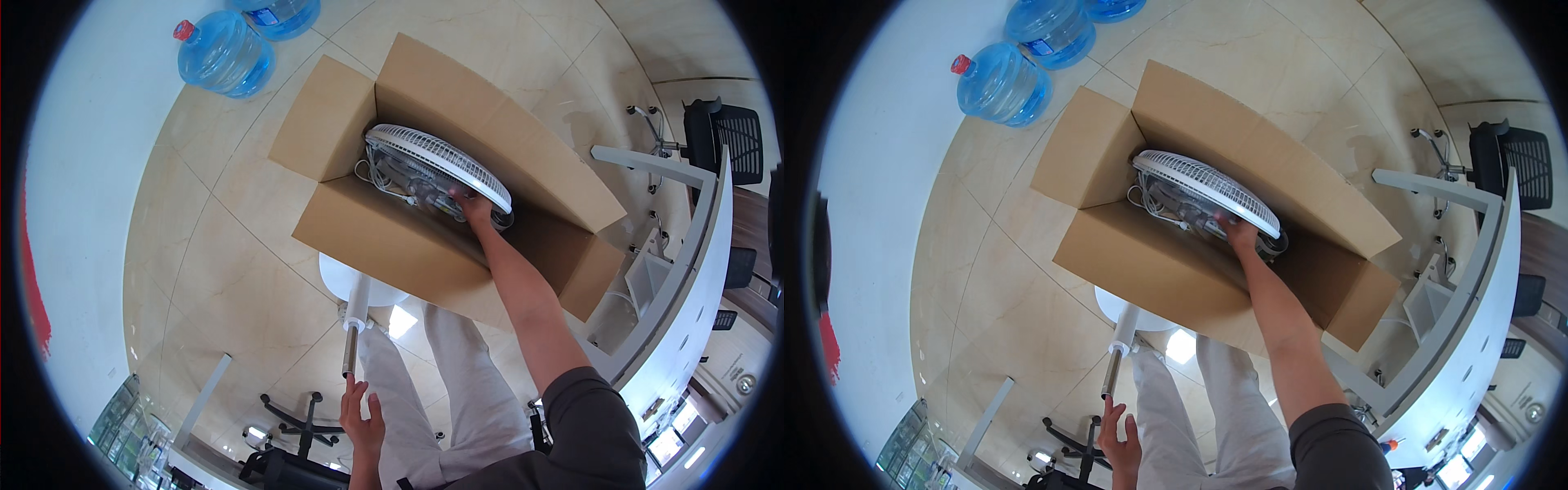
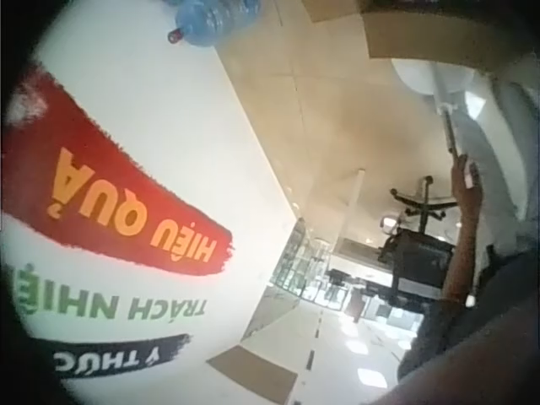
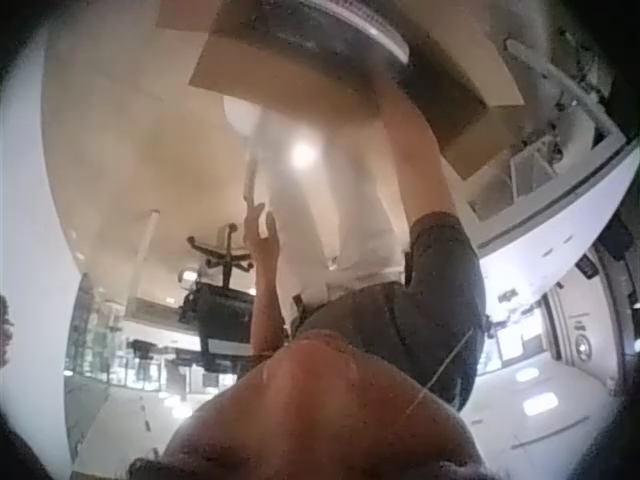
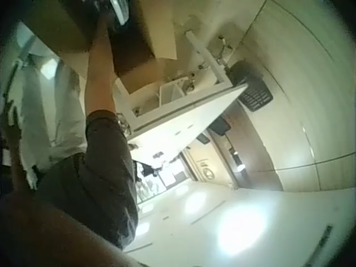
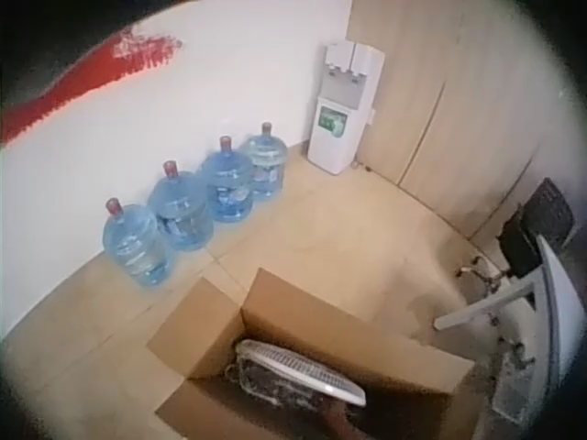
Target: Assembling the components of a standing electric fan on a conference table.
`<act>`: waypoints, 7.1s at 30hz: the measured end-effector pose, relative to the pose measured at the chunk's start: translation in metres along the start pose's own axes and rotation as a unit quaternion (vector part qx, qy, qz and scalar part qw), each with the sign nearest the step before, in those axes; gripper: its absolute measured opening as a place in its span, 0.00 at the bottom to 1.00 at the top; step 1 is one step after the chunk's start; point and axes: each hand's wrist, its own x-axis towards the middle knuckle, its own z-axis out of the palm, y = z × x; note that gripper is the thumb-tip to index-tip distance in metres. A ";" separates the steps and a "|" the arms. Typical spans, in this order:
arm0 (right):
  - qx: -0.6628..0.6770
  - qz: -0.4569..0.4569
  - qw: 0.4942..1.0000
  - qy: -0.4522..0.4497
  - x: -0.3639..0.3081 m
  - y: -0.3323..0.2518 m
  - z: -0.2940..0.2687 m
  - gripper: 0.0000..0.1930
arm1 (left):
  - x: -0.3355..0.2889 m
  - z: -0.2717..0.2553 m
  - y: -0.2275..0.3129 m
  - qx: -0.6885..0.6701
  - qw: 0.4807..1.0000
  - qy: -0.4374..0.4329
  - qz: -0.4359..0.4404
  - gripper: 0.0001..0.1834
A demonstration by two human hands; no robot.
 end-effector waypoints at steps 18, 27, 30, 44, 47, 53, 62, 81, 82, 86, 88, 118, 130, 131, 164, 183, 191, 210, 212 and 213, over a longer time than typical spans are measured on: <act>-0.037 -0.353 0.935 0.016 -0.173 -0.273 -0.338 0.08 | 0.018 -0.008 0.026 0.074 0.981 -0.018 0.177 0.17; 0.455 -0.022 0.794 0.403 -0.310 -0.162 -0.588 0.09 | 0.023 0.024 0.098 -0.026 0.926 -0.123 0.356 0.17; 0.522 0.039 0.676 0.518 -0.345 -0.079 -0.616 0.12 | 0.022 0.030 0.075 0.012 0.924 -0.170 0.341 0.17; 0.589 0.008 0.547 0.595 -0.332 0.220 -0.675 0.19 | 0.022 0.024 0.032 0.133 0.924 -0.221 0.282 0.17; 0.597 0.101 0.534 0.590 -0.318 0.251 -0.696 0.20 | 0.024 0.028 0.041 0.158 0.925 -0.195 0.287 0.16; 0.603 0.167 0.552 0.552 -0.317 0.251 -0.718 0.17 | 0.016 0.036 0.047 0.128 0.931 -0.192 0.284 0.15; 0.026 0.260 0.876 0.405 -0.291 -0.080 -0.606 0.18 | -0.003 0.015 0.017 0.065 0.959 -0.154 0.228 0.14; -0.429 -0.158 0.887 -0.057 -0.042 -0.111 -0.109 0.17 | -0.067 0.016 -0.063 -0.009 0.997 -0.069 -0.030 0.13; -0.458 -0.147 0.874 -0.068 -0.037 -0.107 -0.101 0.17 | -0.070 0.015 -0.067 -0.006 0.997 -0.068 -0.034 0.13; -0.536 -0.132 0.832 -0.057 -0.020 -0.089 -0.089 0.16 | -0.073 0.007 -0.076 -0.012 0.997 -0.062 -0.044 0.13; -0.544 -0.138 0.825 -0.066 -0.019 -0.096 -0.088 0.15 | -0.077 0.002 -0.085 0.000 0.998 -0.045 -0.045 0.13; -0.433 -0.378 0.815 0.076 -0.123 -0.235 -0.280 0.22 | -0.053 -0.003 -0.064 -0.046 0.996 -0.061 0.038 0.13; -0.060 0.001 0.871 0.488 -0.313 -0.227 -0.630 0.09 | -0.022 -0.026 -0.031 0.001 0.967 -0.122 0.224 0.15; 0.038 0.030 0.858 0.512 -0.351 -0.208 -0.649 0.09 | -0.018 -0.027 -0.026 -0.008 0.963 -0.136 0.234 0.16; 0.605 0.207 0.511 0.574 -0.472 0.455 -0.844 0.18 | -0.117 -0.064 0.020 0.288 0.947 -0.051 0.132 0.13; -0.054 0.032 0.995 -0.082 -0.329 -0.154 -0.427 0.10 | -0.015 -0.017 0.025 -0.029 0.967 -0.144 0.207 0.06; -0.263 0.051 0.939 -0.214 -0.126 -0.005 -0.250 0.22 | 0.136 0.098 0.136 -0.054 0.926 -0.108 0.359 0.04; -0.582 -0.052 0.777 -0.235 0.027 0.149 -0.093 0.23 | 0.381 0.340 -0.016 0.443 0.808 -0.296 0.252 0.24; -0.570 -0.020 0.772 -0.280 0.034 0.116 -0.086 0.22 | 0.387 0.342 -0.031 0.448 0.808 -0.298 0.240 0.25; -0.562 0.027 0.763 -0.319 0.034 0.110 -0.088 0.21 | 0.388 0.347 -0.035 0.447 0.808 -0.302 0.238 0.25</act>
